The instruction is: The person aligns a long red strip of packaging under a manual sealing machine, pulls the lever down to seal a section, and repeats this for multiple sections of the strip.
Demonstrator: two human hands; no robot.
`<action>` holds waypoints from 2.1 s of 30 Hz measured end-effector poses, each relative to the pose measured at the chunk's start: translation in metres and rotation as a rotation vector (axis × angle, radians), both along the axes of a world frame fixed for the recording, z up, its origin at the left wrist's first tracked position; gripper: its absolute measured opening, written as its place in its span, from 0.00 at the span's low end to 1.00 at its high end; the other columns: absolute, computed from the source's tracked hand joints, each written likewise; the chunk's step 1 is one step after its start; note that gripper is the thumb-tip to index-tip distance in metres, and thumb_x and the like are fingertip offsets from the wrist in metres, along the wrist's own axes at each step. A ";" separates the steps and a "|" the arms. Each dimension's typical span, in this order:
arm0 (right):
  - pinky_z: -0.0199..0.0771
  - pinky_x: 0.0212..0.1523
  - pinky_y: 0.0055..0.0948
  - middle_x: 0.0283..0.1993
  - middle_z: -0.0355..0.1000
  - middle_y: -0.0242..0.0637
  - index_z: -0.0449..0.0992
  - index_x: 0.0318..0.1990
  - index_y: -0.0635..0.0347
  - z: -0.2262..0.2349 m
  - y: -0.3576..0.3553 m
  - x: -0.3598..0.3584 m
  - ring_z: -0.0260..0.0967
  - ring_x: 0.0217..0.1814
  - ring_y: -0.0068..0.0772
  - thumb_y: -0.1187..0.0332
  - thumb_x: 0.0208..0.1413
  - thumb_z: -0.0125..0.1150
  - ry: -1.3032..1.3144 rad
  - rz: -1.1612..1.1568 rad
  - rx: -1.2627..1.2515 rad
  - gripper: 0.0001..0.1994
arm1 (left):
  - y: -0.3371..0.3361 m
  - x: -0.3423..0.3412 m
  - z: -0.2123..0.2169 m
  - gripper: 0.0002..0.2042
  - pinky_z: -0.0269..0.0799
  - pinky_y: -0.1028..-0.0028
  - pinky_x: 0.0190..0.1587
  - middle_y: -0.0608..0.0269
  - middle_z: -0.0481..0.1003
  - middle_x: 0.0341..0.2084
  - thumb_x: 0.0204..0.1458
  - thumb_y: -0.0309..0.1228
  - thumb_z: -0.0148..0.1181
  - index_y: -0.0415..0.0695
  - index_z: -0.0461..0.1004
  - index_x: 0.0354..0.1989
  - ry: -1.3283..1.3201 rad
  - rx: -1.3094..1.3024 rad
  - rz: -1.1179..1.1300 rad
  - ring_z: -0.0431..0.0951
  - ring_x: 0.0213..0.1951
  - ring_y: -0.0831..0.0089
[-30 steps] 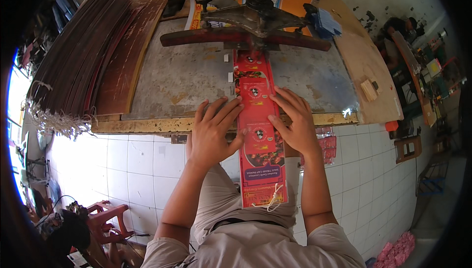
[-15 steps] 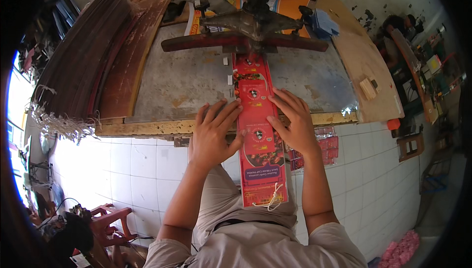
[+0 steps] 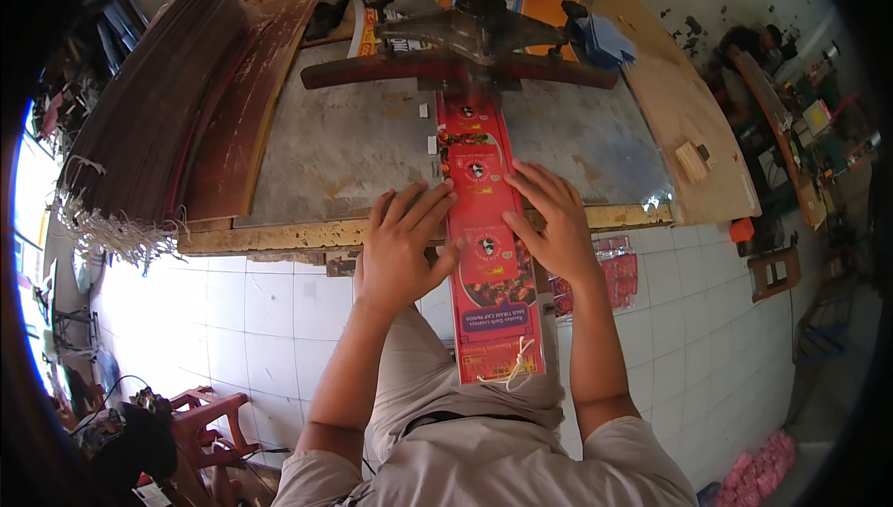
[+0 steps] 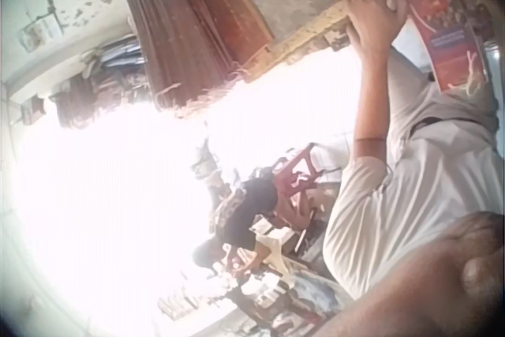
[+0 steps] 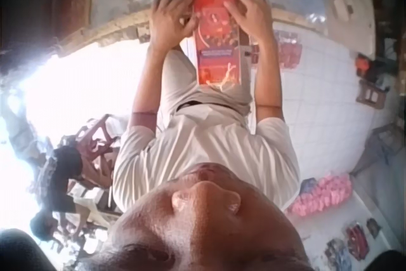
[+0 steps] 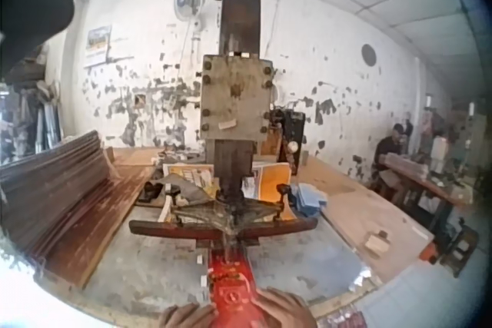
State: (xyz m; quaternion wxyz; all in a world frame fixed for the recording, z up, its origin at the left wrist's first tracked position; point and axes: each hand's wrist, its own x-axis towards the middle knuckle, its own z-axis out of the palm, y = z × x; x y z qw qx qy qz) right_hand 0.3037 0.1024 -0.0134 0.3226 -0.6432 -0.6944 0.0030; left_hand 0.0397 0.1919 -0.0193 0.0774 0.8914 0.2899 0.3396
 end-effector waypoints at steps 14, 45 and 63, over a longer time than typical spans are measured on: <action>0.60 0.82 0.51 0.80 0.72 0.36 0.82 0.71 0.52 -0.004 0.002 0.003 0.65 0.84 0.44 0.54 0.69 0.72 0.001 0.013 0.030 0.27 | 0.002 0.001 -0.006 0.28 0.66 0.46 0.75 0.63 0.81 0.69 0.57 0.41 0.71 0.44 0.82 0.66 -0.030 0.052 -0.008 0.76 0.70 0.55; 0.58 0.84 0.50 0.80 0.73 0.36 0.83 0.71 0.51 -0.016 0.004 0.006 0.64 0.85 0.41 0.50 0.72 0.69 0.009 -0.008 0.046 0.26 | 0.002 0.003 -0.011 0.25 0.69 0.52 0.73 0.65 0.83 0.67 0.60 0.39 0.71 0.48 0.84 0.66 -0.056 0.128 0.001 0.79 0.69 0.55; 0.60 0.83 0.50 0.78 0.74 0.38 0.83 0.70 0.53 -0.008 0.002 0.001 0.66 0.83 0.43 0.53 0.70 0.71 0.010 -0.008 0.058 0.26 | 0.002 0.004 -0.006 0.26 0.71 0.52 0.71 0.65 0.83 0.67 0.55 0.37 0.71 0.46 0.84 0.64 -0.054 0.087 -0.001 0.79 0.68 0.54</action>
